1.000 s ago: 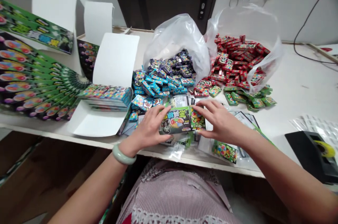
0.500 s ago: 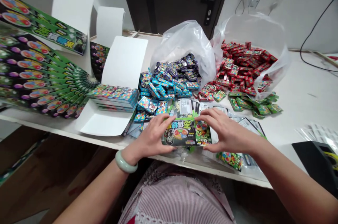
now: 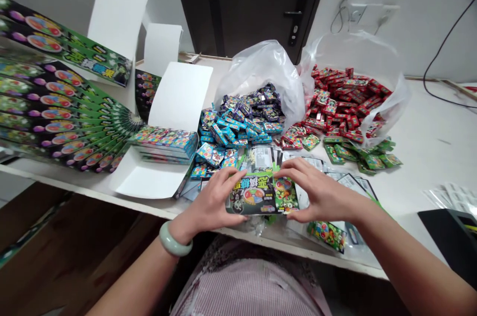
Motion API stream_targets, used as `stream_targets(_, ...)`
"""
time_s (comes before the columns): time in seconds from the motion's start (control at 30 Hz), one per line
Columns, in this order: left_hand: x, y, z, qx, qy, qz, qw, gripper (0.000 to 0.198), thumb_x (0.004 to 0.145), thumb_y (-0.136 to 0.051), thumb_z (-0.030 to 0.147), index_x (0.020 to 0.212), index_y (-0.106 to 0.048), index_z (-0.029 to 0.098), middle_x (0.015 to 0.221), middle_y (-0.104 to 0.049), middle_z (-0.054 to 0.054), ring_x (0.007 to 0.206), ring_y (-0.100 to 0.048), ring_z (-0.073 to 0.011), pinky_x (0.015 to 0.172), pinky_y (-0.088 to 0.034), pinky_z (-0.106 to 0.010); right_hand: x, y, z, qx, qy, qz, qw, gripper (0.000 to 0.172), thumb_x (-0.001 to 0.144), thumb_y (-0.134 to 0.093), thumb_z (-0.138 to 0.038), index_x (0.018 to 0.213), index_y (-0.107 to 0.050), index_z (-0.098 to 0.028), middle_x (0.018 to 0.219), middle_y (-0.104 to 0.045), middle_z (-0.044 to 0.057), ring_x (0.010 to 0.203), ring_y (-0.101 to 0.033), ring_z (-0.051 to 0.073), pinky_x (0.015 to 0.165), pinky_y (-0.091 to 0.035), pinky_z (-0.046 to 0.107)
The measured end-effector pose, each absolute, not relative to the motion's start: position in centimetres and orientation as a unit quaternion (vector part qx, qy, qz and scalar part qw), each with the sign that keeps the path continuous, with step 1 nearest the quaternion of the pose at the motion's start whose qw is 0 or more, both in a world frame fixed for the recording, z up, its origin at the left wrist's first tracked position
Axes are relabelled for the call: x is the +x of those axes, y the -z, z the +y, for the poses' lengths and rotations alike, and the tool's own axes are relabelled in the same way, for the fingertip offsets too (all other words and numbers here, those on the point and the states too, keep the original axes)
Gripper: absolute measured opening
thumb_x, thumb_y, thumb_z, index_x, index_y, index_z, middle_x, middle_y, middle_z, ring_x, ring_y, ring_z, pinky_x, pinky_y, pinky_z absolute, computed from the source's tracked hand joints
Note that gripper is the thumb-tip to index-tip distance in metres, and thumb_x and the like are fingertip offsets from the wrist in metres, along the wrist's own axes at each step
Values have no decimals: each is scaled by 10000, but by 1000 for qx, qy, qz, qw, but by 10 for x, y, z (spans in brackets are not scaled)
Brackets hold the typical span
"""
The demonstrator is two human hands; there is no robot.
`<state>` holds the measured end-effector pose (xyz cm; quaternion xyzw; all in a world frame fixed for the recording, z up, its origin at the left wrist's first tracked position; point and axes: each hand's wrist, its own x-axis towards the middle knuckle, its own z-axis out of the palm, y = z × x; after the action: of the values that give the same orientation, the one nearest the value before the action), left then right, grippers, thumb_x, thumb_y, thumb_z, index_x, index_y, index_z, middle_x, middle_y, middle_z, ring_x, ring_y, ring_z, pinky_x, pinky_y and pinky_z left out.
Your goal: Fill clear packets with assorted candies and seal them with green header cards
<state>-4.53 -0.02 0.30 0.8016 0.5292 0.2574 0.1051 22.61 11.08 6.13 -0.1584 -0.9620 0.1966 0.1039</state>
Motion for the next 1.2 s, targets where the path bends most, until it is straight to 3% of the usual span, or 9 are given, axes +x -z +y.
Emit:
stream_targets(0.13, -44, -1, 0, 807, -257, 525, 89, 982, 659, -798, 347, 1471, -256, 237, 1312, -433, -140, 1218, -452, -330, 1025, -424, -512, 221, -56, 116, -147, -235, -955, 110, 658, 722, -756, -441, 1252, -461, -185, 1291, -497, 149, 1215, -469, 286, 1012, -434, 454)
stream_targets(0.23, -47, 1, 1, 803, -254, 536, 62, 983, 688, -780, 364, 1486, -218, 242, 1319, -426, -148, 1219, -452, -334, 1026, -417, -522, 217, -46, 114, -191, -267, -927, 180, 724, 722, -747, -517, 1283, -421, -193, 1375, -451, 171, 1265, -455, 292, 1030, -425, 470)
stream_targets(0.37, -51, 5, 3, 796, -246, 552, 29, 982, 708, -760, 368, 1497, -191, 237, 1318, -416, -156, 1218, -447, -346, 1019, -414, -528, 209, -33, 104, -291, -298, -875, 246, 332, 911, -565, -345, 1209, -493, -219, 1134, -634, 111, 1067, -592, 238, 934, -479, 457)
stream_targets(0.43, -52, 8, 3, 797, -238, 555, 25, 972, 722, -748, 383, 1501, -182, 247, 1318, -414, -154, 1219, -443, -353, 1013, -416, -528, 204, -29, 101, -314, -343, -852, 241, 278, 933, -502, -274, 1205, -512, -216, 1079, -669, 100, 1011, -623, 224, 903, -495, 446)
stream_targets(0.7, -51, 20, 10, 802, -230, 551, 2, 900, 766, -715, 392, 1490, -207, 224, 1275, -447, -171, 1176, -464, -359, 981, -431, -536, 188, -15, 108, -361, -560, -696, 267, 305, 907, -490, -227, 1211, -479, -203, 1046, -681, 93, 861, -681, 172, 813, -553, 382)
stream_targets(0.9, -47, 24, 12, 809, -220, 545, -2, 906, 746, -729, 404, 1483, -235, 218, 1255, -464, -172, 1164, -477, -366, 969, -437, -536, 188, -8, 104, -394, -577, -663, 270, 364, 889, -512, -221, 1238, -418, -181, 957, -678, 84, 846, -680, 187, 841, -535, 410)
stream_targets(1.03, -48, 27, 12, 806, -224, 548, 2, 910, 755, -721, 408, 1489, -216, 220, 1269, -454, -171, 1169, -474, -353, 980, -430, -526, 192, -8, 104, -408, -581, -634, 306, 386, 891, -496, -214, 1256, -373, -191, 1078, -646, 109, 848, -674, 163, 834, -535, 385)
stream_targets(1.2, -49, 26, 11, 802, -225, 553, -3, 922, 758, -717, 435, 1497, -206, 229, 1272, -453, -166, 1182, -466, -352, 990, -420, -520, 189, -5, 100, -398, -574, -665, 265, 374, 874, -538, -224, 1225, -413, -191, 1049, -646, 93, 913, -652, 173, 864, -528, 379)
